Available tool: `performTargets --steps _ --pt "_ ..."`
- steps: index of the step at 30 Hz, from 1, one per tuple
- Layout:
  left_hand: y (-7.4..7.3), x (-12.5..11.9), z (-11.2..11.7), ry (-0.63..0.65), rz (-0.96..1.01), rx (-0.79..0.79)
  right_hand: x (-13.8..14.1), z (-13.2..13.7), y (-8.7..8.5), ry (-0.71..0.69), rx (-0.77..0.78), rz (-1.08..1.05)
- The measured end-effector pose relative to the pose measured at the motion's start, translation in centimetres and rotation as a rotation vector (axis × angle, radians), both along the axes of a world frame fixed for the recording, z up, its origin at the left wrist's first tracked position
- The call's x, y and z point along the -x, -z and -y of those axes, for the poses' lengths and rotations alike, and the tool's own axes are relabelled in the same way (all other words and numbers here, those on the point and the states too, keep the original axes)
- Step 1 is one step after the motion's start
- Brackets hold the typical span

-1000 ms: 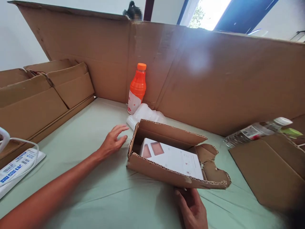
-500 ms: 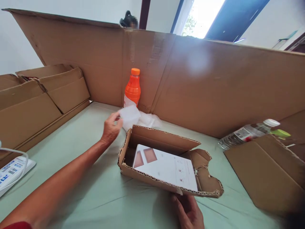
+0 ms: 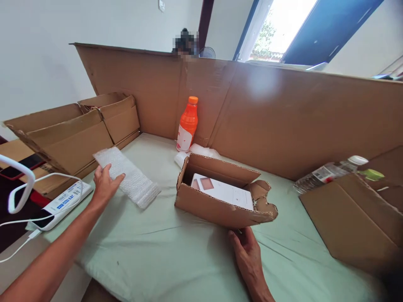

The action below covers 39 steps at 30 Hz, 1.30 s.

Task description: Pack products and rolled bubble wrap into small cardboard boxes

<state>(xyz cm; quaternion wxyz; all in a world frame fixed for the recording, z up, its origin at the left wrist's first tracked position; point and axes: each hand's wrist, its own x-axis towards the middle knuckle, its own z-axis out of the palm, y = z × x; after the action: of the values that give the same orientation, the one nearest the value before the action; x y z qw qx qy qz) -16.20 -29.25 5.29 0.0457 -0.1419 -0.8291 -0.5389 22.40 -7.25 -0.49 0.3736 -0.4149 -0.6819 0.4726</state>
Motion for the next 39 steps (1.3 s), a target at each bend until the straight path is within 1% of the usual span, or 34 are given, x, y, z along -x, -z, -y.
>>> performTargets --steps 1,2,3,5,7,9,11,14,15,17,20,22,24,26,27,28,30,32,34,36,37,39 --pt "0.2 -1.2 0.1 0.010 -0.054 0.035 0.0 0.0 0.0 0.001 0.001 -0.005" --pt "0.3 -2.7 0.0 0.053 -0.099 0.058 0.1 0.1 -0.1 0.002 0.003 -0.009" --pt "0.5 -4.4 -0.3 0.130 -0.133 0.068 0.1 0.1 -0.2 -0.001 0.007 -0.012" --pt "0.9 -7.8 -1.6 0.367 -0.148 0.048 0.1 0.2 -0.4 -0.016 0.015 -0.015" --pt "1.5 -10.8 -3.6 0.576 -0.078 -0.017 0.1 0.2 -0.5 -0.033 0.018 -0.019" --pt "2.3 -13.3 -5.6 0.704 0.058 -0.099 -0.1 0.4 -0.6 -0.040 0.027 -0.029" --pt "3.3 -15.4 -7.0 0.746 0.177 -0.161 -0.4 0.6 -0.6 -0.053 0.058 -0.041" --pt "4.5 -17.4 -7.4 0.702 0.249 -0.209 -1.0 0.9 -1.0 -0.113 0.140 -0.062" --pt "4.7 -17.7 -7.4 0.692 0.256 -0.219 -1.1 0.9 -1.3 -0.141 0.165 -0.065" --pt "4.6 -17.8 -7.6 0.705 0.267 -0.238 -0.9 0.4 -2.1 -0.191 0.199 -0.062" --pt "3.7 -16.6 -9.0 0.755 0.264 -0.253 0.4 -1.1 -2.9 -0.224 0.211 -0.042" --pt "3.0 -15.4 -9.7 0.739 0.161 -0.192 1.3 -2.0 -2.7 -0.203 0.199 -0.040" --pt "2.5 -14.2 -9.3 0.672 -0.076 -0.058 1.9 -2.3 -1.9 -0.158 0.193 -0.059" --pt "2.4 -12.8 -7.9 0.554 -0.329 0.117 1.7 -2.1 -0.7 -0.099 0.212 -0.092" --pt "2.4 -12.0 -6.9 0.486 -0.406 0.208 1.5 -1.8 -0.3 -0.073 0.228 -0.105" --pt "2.5 -11.2 -5.9 0.430 -0.434 0.301 1.2 -1.5 0.1 -0.055 0.245 -0.111" --pt "2.8 -9.7 -4.2 0.376 -0.391 0.454 0.7 -1.1 0.3 -0.041 0.266 -0.103" --pt "3.0 -8.9 -3.1 0.402 -0.326 0.512 0.2 -0.7 -0.1 -0.049 0.258 -0.064" --pt "3.1 -9.4 -2.1 0.452 -0.302 0.494 -0.4 -0.2 -0.8 -0.068 0.214 0.007" --pt "2.7 -11.2 -1.1 0.544 -0.259 0.432 -1.3 1.0 -1.7 -0.109 0.148 0.123" --pt "2.4 -12.4 -0.4 0.609 -0.201 0.382 -1.9 1.9 -2.1 -0.150 0.104 0.190" --pt "1.6 -14.9 1.0 0.739 -0.019 0.269 -2.6 4.2 -2.9 -0.283 -0.006 0.300"
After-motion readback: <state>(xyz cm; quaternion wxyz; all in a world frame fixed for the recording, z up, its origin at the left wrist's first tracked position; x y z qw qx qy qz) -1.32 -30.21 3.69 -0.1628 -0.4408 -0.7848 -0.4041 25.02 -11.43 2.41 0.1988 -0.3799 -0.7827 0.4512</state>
